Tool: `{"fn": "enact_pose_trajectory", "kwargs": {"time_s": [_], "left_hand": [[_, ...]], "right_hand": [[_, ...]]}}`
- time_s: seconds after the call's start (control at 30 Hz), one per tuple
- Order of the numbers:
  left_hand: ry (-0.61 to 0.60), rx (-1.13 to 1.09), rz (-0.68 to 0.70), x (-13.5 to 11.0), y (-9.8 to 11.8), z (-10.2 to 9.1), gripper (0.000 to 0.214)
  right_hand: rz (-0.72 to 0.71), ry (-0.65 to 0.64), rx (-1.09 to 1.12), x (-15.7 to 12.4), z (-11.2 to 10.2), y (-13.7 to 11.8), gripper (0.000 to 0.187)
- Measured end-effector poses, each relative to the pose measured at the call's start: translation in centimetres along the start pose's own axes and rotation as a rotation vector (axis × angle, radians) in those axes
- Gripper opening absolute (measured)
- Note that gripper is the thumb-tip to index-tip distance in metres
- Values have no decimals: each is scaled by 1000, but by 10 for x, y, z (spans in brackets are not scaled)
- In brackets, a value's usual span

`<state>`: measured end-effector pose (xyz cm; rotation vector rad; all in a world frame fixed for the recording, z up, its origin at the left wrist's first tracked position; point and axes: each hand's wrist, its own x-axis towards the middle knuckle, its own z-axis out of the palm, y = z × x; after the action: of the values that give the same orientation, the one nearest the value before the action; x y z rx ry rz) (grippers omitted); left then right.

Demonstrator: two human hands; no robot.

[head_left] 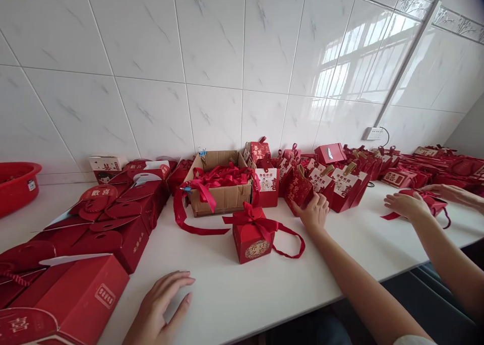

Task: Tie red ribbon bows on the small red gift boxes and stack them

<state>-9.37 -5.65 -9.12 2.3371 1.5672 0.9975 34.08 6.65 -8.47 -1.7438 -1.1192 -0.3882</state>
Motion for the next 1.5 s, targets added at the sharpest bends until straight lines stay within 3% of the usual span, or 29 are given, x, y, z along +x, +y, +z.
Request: {"fn": "enact_pose_trajectory", "kwargs": {"time_s": [0.1,0.23,0.3,0.4,0.53,0.67,0.87,0.97,1.07,1.33,1.5], "left_hand": [[-6,-6,-8,-1,2,-1,29],[-14,-9,-17,0,3,-1,29],[-9,-9,-20,0,4,-1,28],[-2,-12,-22,0,4,-2,28],[3,-11,-22,0,5,-3,27],[5,-10,-15,0,5,-3,27],[-16,-3,-19,-1,2,-1,27],[-23,-3,-20,-2,1,0,27],[-25,-5,-22,-3,0,1,26],[-39,-11,-20,-1,1,-1,28],[-53,-42,-41,-2,6,-3,28]], "right_hand": [[-70,50,35,-2,-5,-14,77],[-283,-245,324,-7,6,-40,58],[-244,-291,375,-10,23,-52,61],[-86,-253,384,-14,42,-63,59],[40,-195,365,-17,37,-61,54],[5,-123,361,-19,24,-56,61],[31,-152,381,-17,23,-56,54],[51,-117,300,-14,15,-54,59],[47,-66,182,-10,8,-52,53],[12,-6,33,-8,9,-48,50],[2,37,35,-7,1,-55,71]]}}
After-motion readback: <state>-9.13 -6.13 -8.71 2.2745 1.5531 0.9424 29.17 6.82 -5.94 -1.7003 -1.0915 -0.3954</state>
